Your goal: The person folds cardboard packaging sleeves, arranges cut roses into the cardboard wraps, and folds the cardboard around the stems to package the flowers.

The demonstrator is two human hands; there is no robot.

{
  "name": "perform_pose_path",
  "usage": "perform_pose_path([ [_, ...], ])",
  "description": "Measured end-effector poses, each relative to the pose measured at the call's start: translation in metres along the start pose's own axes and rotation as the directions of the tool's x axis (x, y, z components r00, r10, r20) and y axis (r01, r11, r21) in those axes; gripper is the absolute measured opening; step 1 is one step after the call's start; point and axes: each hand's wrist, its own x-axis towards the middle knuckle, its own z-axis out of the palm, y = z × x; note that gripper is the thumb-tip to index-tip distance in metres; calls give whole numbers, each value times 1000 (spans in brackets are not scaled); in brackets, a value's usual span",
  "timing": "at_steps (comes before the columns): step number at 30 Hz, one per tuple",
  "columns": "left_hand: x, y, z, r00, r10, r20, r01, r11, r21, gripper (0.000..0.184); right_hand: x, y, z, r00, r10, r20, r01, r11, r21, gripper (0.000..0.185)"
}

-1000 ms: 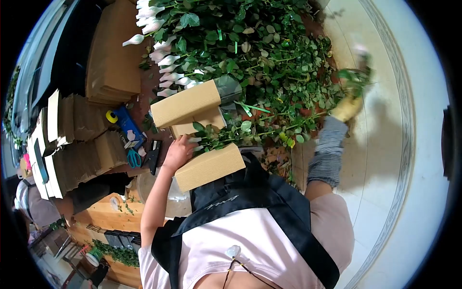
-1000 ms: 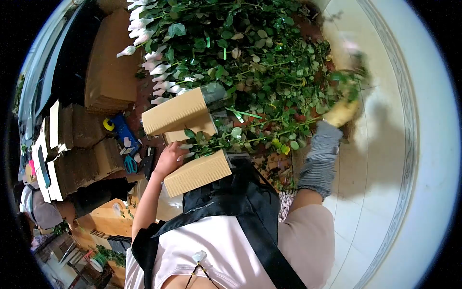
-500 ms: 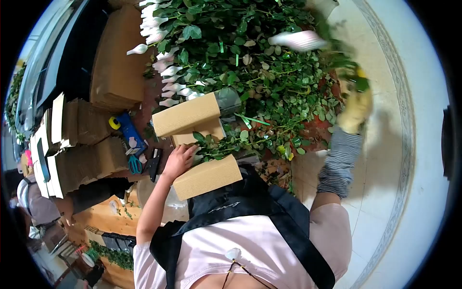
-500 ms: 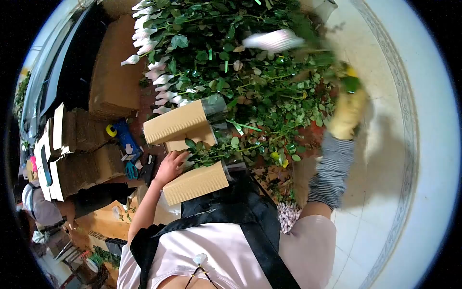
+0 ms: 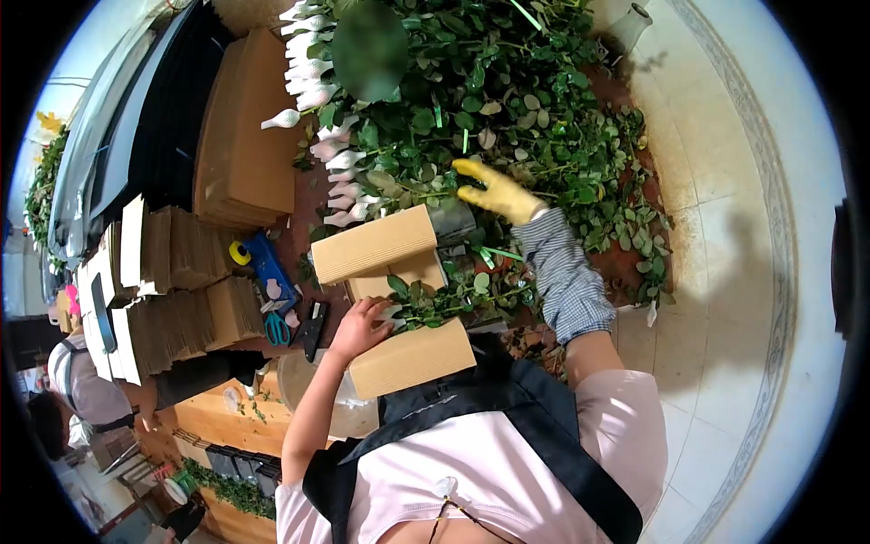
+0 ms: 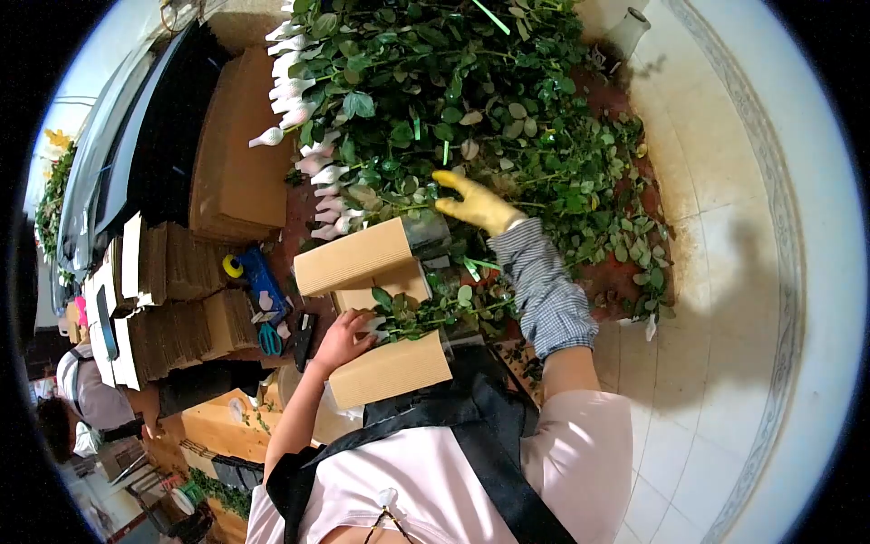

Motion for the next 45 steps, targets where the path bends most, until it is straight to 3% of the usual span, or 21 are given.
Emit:
perform_pose_path([
  [4,-2,-6,-1,995,-39,93,47,995,-87,58,15,-60,-37,957,-153,-247,198,965,170,46],
  [6,-3,-10,-4,986,16,166,-11,999,-35,63,59,-57,-46,776,-413,-477,410,905,-117,35],
  [8,-4,-11,-3,982,21,190,-20,1000,-7,60,102,-60,-62,464,-577,-672,334,816,-471,34],
  [10,-2,3,-11,952,-85,295,35,985,171,54,123,-85,-79,384,-598,-703,181,796,-578,38],
  [12,1,7,-15,957,-74,281,20,981,191,45,154,-97,-93,303,-786,-539,25,572,-820,47],
  [14,3,9,-16,960,-54,274,29,995,95,39,185,-78,-92,615,-587,-526,-264,476,-839,44],
  [18,5,3,-7,984,-12,180,0,998,67,31,150,-116,-66,752,-355,-555,-400,424,-813,24],
  [22,4,2,-1,991,-15,134,8,998,59,28,102,-99,-36,758,-606,-241,-95,263,-960,30],
  [24,4,-3,1,995,13,95,-16,1000,25,26,62,-96,-27,596,-795,-112,175,265,-948,34],
  [26,1,-9,10,998,54,14,-54,999,-2,25,19,-97,-21,656,-749,-87,167,257,-952,37],
  [29,-3,-7,9,997,40,-58,-41,999,-22,32,-50,-114,-32,638,-770,12,279,215,-936,31],
  [30,-3,-7,9,999,-33,-36,30,997,-68,42,-72,-116,-32,645,-763,46,330,224,-917,33],
  [32,-4,-16,18,997,-58,-52,54,996,-69,53,-94,-88,-30,744,-662,94,546,522,-655,40],
  [34,-8,-19,29,982,-29,-188,15,997,-74,53,-112,-57,-3,938,-272,214,329,511,-794,41],
  [36,-3,-10,11,964,-252,81,257,964,-63,53,-116,-18,35,945,-226,236,316,447,-837,35],
  [37,-1,-1,4,968,-232,95,228,972,52,47,-109,30,54,966,-204,156,238,482,-843,33],
  [38,-3,-2,5,998,-50,-43,52,997,53,41,-100,88,76,981,-181,70,155,515,-843,31],
  [39,-4,-3,6,999,-26,-40,29,997,71,37,-103,155,107,981,-68,-179,-10,914,-405,22],
  [41,-3,-10,8,998,37,-41,-31,989,146,32,-102,110,104,996,-56,66,84,450,-889,14],
  [43,1,0,0,991,111,-76,-84,952,294,28,-103,125,104,965,-254,-58,130,663,-737,18],
  [45,7,9,-10,956,215,-198,-120,907,404,28,-110,133,111,980,-169,-105,21,614,-789,15],
])
